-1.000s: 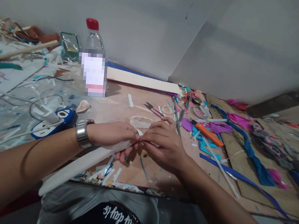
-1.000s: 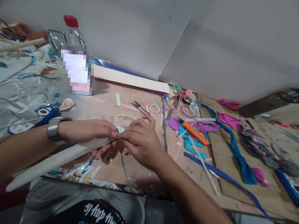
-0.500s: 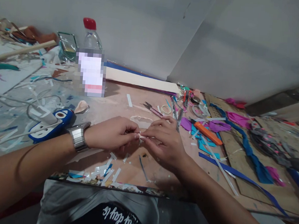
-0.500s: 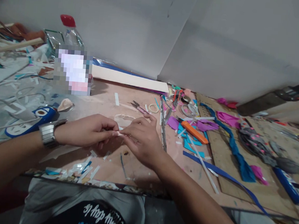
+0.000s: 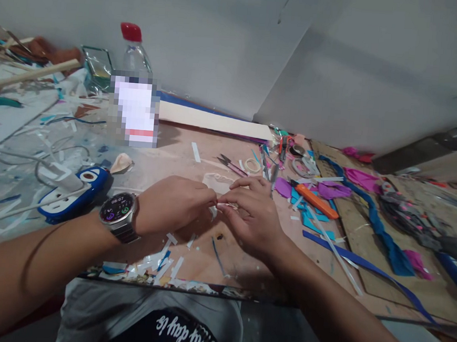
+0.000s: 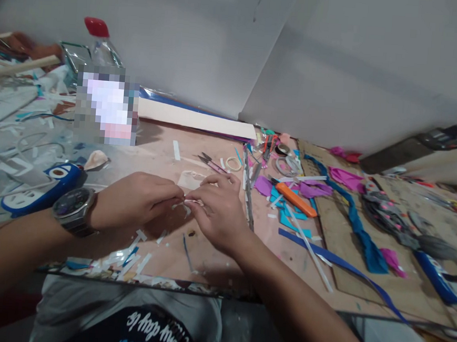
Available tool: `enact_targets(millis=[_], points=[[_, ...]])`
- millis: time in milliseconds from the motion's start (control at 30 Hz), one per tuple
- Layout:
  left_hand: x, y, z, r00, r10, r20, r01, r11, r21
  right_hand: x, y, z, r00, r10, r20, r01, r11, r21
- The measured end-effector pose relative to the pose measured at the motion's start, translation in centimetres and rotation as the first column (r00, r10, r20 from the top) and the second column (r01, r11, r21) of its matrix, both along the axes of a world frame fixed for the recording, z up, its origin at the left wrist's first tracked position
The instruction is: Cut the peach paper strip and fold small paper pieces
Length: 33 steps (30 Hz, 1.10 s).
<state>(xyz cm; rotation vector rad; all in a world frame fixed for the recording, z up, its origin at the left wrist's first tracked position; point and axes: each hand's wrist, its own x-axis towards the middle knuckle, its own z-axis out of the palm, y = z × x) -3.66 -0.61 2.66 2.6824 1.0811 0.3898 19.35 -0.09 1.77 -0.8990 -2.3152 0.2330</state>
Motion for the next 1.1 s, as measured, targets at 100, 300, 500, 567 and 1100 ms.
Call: enact_targets(millis=[100,300,500,567,1100], points=[[0.06,-0.08,-0.01,1.000,-0.021,-0.020,0.022,0.998,0.058,-0.04,-0.11,0.14,1.000,-0.002,0.010,0.002,1.000,-0.011],[-0.01,-0.20,0.21,0.998,-0.063,0.021,0.059,0.987,0.150,0.00,-0.25,0.37,0.999,0.051,-0.010,-0.052,0.986,-0.160],[-0.20,-0.08,-0.13,0.995,-0.065,0.082,0.051,0.986,0.159,-0.15,-0.17,0.02,0.996,0.054,-0.066,-0.071,0.957,-0.282],[-0.32,0.02,-0.30,0.995,-0.043,0.087,0.033,0.993,0.112,-0.15,-0.06,-0.23,0.997,0.050,-0.055,-0.063,0.962,-0.264],[-0.11,0.04,-0.43,0.991,-0.001,0.135,0.017,0.993,-0.113,-0.01,0.08,-0.46,0.998,0.063,-0.019,-0.065,0.985,-0.157]])
